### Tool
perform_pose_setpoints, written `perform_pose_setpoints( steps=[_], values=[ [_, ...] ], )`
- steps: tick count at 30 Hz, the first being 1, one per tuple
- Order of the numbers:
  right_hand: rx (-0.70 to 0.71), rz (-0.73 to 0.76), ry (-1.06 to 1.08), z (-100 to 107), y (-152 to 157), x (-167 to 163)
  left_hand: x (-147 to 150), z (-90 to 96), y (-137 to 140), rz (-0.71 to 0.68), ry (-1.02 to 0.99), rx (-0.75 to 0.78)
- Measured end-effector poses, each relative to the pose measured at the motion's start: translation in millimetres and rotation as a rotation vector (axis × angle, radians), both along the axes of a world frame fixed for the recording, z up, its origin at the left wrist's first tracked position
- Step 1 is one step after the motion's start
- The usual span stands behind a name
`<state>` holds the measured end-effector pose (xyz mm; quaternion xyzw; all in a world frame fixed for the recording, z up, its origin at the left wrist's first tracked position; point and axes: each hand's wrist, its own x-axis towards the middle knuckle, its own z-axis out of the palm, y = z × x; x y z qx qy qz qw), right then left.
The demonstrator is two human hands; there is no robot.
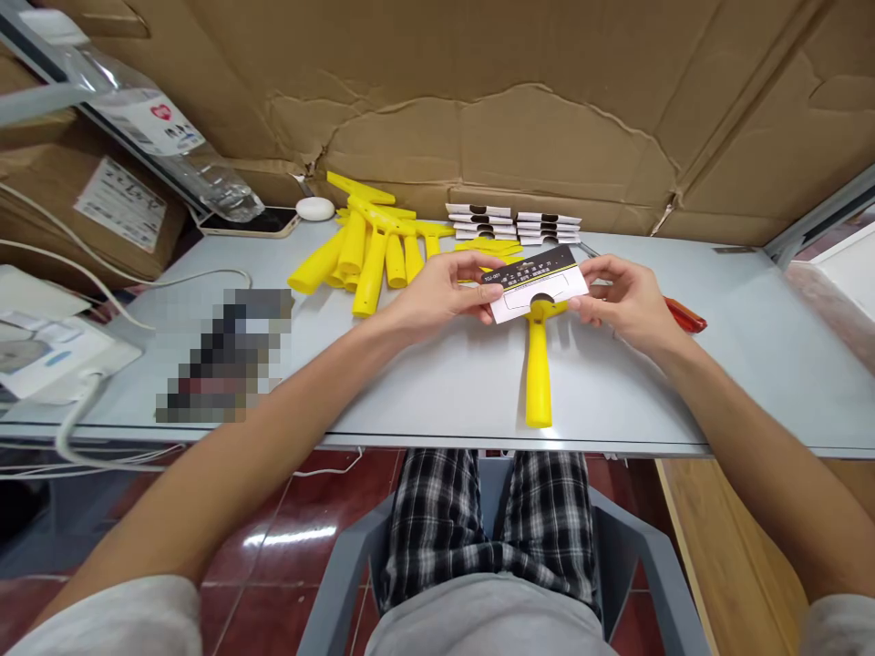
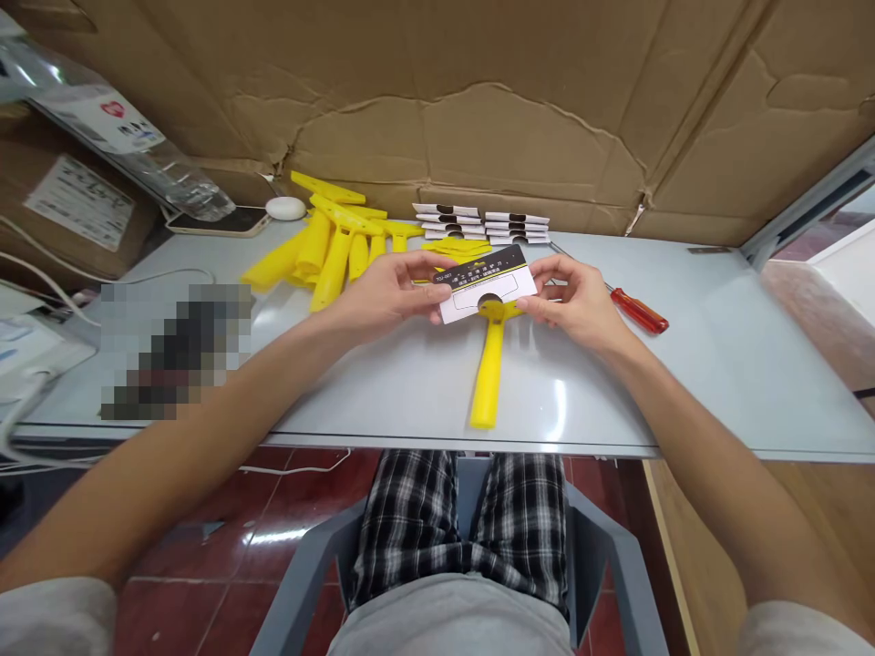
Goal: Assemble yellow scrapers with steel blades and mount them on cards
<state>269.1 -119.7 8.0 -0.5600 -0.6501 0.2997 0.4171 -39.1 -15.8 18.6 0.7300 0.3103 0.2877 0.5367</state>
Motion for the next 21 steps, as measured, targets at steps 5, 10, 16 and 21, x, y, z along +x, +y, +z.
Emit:
perform_pose_setpoints(
  steps=[5,10,16,21],
  values=[
    [0.082,-0.041,-0.106,5.9,-1.4,-0.2,3.1,-0.7,-2.4,0.012,-0.015,0.025],
    [0.132,-0.038,-0.131,21.6,-9.9,3.7,3.6,-3.7,-5.6,0.129,0.159,0.381],
    [0.059,-0.076,0.041,15.2,-74.4,-10.4,9.4,-16.1,-7.0,-0.024,0.306,0.683],
    [0.045,0.031,0.024,10.4,-147.0,-41.0,13.5,-27.4,-6.5,-0.039,0.425,0.705]
  ],
)
